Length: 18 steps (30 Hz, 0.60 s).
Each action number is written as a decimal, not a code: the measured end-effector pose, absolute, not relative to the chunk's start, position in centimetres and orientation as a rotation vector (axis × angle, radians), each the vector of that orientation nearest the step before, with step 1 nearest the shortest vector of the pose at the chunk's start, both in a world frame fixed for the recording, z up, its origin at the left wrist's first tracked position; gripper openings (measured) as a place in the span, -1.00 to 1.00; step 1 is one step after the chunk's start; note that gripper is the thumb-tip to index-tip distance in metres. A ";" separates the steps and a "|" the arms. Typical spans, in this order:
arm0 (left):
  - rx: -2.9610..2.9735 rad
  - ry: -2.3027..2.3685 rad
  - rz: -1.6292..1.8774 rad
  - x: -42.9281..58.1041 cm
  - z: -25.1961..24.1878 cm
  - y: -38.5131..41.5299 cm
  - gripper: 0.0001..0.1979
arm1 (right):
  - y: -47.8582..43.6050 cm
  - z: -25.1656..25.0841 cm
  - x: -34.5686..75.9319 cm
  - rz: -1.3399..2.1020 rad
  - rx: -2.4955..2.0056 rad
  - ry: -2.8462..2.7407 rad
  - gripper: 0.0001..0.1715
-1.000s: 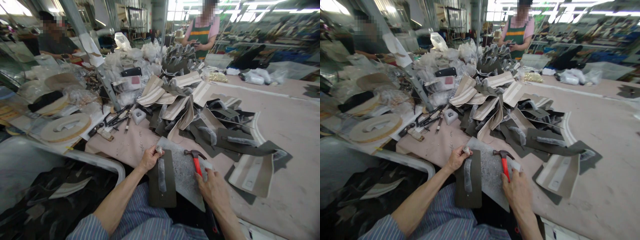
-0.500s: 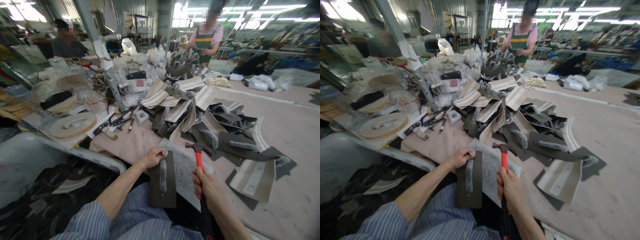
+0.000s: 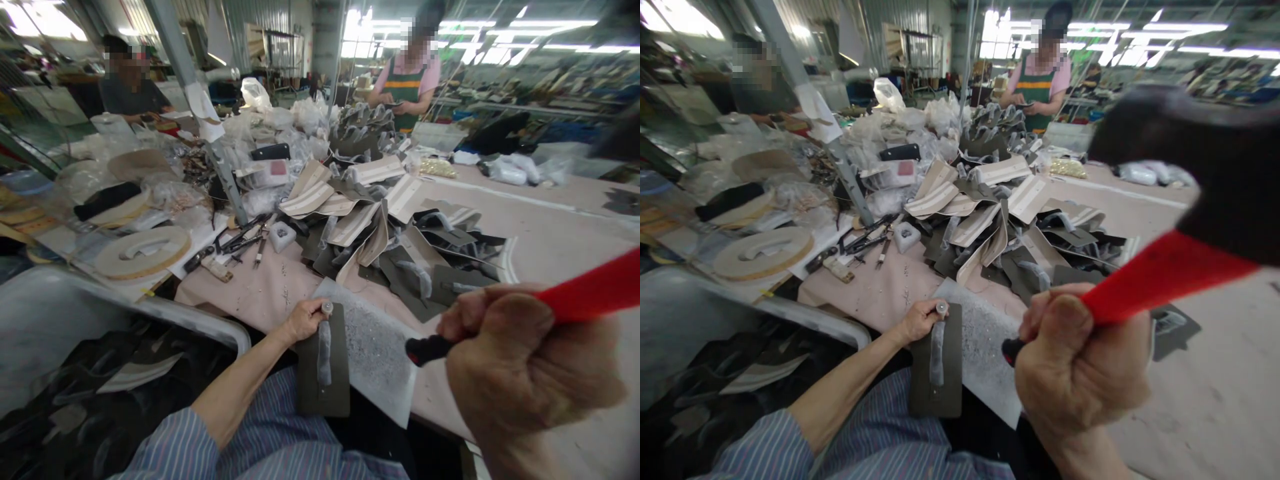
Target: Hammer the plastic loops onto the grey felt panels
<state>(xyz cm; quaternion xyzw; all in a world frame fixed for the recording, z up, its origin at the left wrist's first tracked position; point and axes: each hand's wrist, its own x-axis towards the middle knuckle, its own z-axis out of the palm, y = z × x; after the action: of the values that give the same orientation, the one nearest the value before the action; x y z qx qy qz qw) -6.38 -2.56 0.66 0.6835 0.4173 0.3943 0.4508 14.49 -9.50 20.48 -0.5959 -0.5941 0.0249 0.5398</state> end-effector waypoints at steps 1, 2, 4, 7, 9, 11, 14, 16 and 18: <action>1.693 1.034 0.971 -6.4 0.7 -2.6 -0.84 | -9.8 19.3 14.0 0.087 -1.425 -1.454 -0.67; 1.696 1.038 0.967 -6.4 0.7 -2.6 -0.84 | -10.2 17.7 13.6 0.133 -1.500 -1.563 -0.66; 1.692 1.046 0.966 -6.3 0.7 -2.7 -0.83 | -10.8 14.1 13.6 0.318 -1.727 -1.944 -0.64; 1.673 1.043 0.976 -6.2 0.8 -2.9 -0.81 | -11.2 10.1 15.5 0.522 -1.988 -2.210 -0.66; 1.680 1.041 0.985 -6.2 0.9 -2.9 -0.82 | -11.0 8.9 17.2 0.537 -2.047 -2.183 -0.66; 1.700 1.045 0.982 -6.3 1.0 -2.6 -0.83 | -10.5 8.1 18.5 0.573 -2.085 -2.115 -0.64; 1.706 1.073 0.952 -6.7 1.3 -2.4 -0.82 | -10.2 7.4 18.5 0.604 -2.184 -2.020 -0.62; 1.689 1.140 0.934 -6.7 1.8 -2.8 -0.79 | -10.6 7.4 17.4 0.516 -2.292 -1.934 -0.68; 1.695 1.217 0.909 -6.2 2.2 -3.3 -0.74 | -11.0 7.5 16.4 0.358 -2.368 -1.845 -0.77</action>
<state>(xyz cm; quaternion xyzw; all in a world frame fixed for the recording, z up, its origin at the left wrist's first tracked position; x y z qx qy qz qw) -6.23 -3.32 2.22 0.6760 0.4853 0.3626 0.4195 16.36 -11.03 7.46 -0.7819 -0.6093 0.1181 0.0590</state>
